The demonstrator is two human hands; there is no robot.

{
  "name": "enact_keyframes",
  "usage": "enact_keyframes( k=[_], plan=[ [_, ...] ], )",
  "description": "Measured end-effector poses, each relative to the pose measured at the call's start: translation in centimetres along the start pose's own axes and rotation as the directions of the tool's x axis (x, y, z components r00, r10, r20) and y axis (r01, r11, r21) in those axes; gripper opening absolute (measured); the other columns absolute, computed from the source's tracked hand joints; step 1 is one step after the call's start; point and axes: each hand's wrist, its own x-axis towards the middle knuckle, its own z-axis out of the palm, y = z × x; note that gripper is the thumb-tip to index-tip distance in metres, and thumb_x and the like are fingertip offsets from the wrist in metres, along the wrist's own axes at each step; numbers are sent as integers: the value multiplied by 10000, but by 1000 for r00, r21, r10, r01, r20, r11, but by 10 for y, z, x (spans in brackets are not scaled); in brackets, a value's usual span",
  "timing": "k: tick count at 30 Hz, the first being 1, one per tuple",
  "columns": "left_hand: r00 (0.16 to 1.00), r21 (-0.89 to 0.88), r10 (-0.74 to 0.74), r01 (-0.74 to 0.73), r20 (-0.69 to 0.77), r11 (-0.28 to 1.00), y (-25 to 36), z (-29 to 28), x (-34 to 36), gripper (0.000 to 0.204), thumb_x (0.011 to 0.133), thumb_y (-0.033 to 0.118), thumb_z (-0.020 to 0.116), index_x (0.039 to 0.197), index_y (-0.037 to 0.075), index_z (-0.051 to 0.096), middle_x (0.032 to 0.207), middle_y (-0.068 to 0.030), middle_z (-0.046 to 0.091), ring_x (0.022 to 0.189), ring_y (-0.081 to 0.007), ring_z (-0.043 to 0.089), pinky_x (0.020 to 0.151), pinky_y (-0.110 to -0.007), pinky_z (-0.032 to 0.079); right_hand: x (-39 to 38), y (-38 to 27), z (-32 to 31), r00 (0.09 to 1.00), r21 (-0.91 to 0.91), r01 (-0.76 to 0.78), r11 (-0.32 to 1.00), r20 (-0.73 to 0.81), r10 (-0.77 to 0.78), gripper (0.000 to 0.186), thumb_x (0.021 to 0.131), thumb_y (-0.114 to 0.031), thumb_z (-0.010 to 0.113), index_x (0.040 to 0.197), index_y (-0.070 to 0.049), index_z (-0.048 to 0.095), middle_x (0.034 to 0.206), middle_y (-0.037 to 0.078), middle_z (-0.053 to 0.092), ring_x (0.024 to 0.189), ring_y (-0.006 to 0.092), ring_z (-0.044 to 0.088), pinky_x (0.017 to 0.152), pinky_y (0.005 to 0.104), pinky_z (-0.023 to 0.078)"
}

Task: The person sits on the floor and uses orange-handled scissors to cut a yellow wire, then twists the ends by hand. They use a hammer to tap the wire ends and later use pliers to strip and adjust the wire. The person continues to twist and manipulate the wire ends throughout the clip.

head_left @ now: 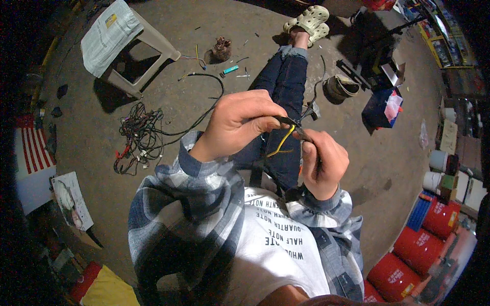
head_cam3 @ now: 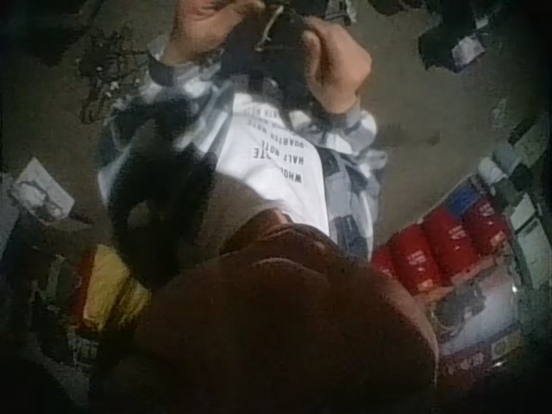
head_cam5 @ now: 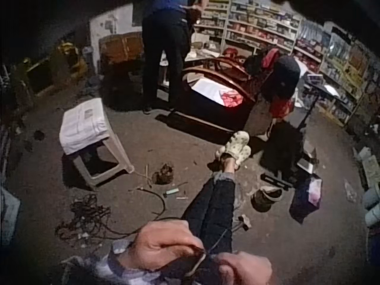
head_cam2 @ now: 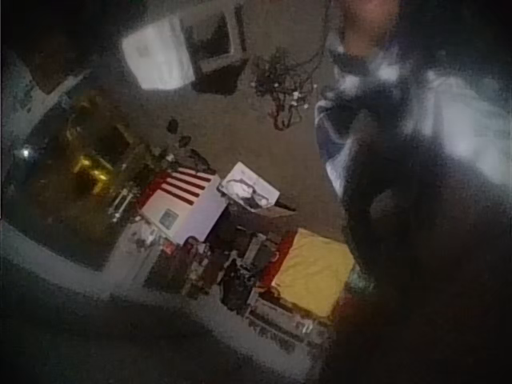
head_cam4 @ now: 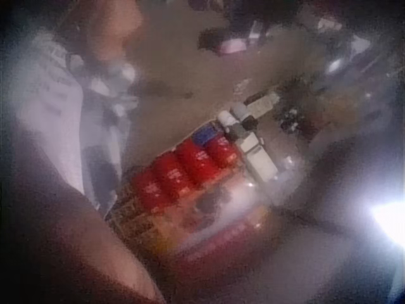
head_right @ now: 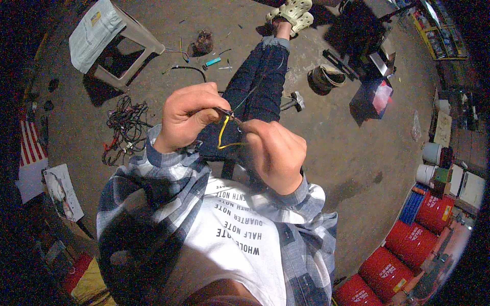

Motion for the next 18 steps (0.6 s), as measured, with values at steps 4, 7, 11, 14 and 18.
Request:
enact_keyframes(
  k=[4,7,11,14,18],
  plan=[
    [1000,91,-5,3,20,996,4,-3,1,228,798,198,668,831,-25,637,698,-92,593,603,-192,524,531,-284,370,0,3,2,999,19,-37,999,21,37,60,797,-35,596,848,-4,595,673,133,568,546,297,557,496,349,431],
    [999,193,-10,4,31,981,4,-3,1,176,790,143,670,845,-21,639,686,-101,581,592,-214,529,524,-297,388,-1,4,-2,980,-1,-143,990,136,142,48,823,-50,574,818,-9,550,654,157,544,563,330,559,500,370,429],
    [1000,269,-14,6,28,963,7,-2,0,145,783,98,664,857,-24,638,687,-118,575,589,-245,545,532,-314,412,-3,7,-2,966,-18,-192,981,172,192,86,839,-66,561,793,-20,504,629,177,507,569,362,547,500,397,422],
    [999,300,-26,13,40,954,11,-3,1,142,782,91,662,859,-26,637,689,-125,573,593,-254,552,535,-315,419,-2,7,-1,959,-41,-210,977,184,214,100,840,-73,562,791,-25,491,624,191,499,575,382,541,500,413,418],
    [998,351,-7,-15,61,936,8,-1,-2,132,755,58,676,856,-19,639,695,-129,569,591,-260,548,524,-325,418,-7,7,-1,944,-107,-237,966,211,255,132,849,-97,562,791,-33,462,645,220,514,614,418,544,503,441,418]
  ],
)
